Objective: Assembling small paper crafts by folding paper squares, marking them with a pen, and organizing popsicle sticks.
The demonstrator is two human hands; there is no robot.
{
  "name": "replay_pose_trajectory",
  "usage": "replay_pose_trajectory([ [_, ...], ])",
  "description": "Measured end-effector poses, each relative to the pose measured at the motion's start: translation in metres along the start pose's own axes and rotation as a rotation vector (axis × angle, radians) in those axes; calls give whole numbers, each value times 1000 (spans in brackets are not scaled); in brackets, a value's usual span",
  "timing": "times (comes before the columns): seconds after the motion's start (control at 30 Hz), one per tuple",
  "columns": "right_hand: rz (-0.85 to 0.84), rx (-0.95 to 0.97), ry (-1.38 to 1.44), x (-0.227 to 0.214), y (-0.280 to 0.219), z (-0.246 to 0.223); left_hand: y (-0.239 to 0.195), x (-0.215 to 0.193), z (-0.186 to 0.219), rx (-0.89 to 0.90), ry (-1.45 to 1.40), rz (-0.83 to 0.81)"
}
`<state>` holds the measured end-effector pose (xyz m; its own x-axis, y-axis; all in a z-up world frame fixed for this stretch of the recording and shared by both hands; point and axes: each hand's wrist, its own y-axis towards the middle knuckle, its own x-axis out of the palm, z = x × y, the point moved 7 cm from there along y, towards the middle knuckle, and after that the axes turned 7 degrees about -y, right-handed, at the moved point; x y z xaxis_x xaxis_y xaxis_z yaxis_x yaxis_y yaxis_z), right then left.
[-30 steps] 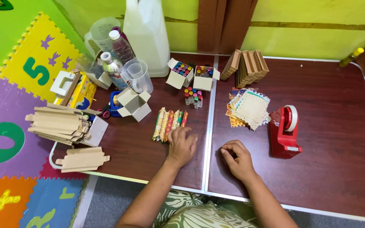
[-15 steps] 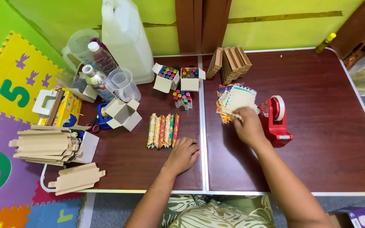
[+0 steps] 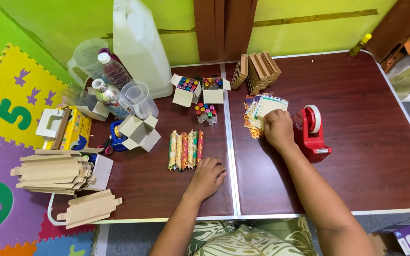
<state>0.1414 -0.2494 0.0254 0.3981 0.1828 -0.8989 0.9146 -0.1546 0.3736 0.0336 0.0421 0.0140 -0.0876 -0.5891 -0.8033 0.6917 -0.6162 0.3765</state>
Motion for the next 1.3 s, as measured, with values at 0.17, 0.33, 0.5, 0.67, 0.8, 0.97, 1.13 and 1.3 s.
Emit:
replay_pose_trajectory([
  [0.17,50,161,372,-12,6,15,-1,-5,3,10,-51,26],
  [0.33,44,447,1087,-35,-1,11,2,-14,6,3,-183,72],
  [0.5,-143,621,1444,-30,-19,-1,6,-20,11,-7,-285,104],
  [0.67,-314,18,493,-58,-52,-74,9,-26,14,-9,-308,122],
  [0.8,80,-482,503,-112,-46,-75,7,-26,11,-25,-325,139],
  [0.97,-212,-557,339,-90,-93,-81,9,-27,10,-16,-331,147],
  [1.13,-300,-473,277,-82,-115,-64,7,-16,7,5,-304,146],
  [1.3,-404,-389,212,-76,-117,-51,14,-22,40,116,-125,102],
])
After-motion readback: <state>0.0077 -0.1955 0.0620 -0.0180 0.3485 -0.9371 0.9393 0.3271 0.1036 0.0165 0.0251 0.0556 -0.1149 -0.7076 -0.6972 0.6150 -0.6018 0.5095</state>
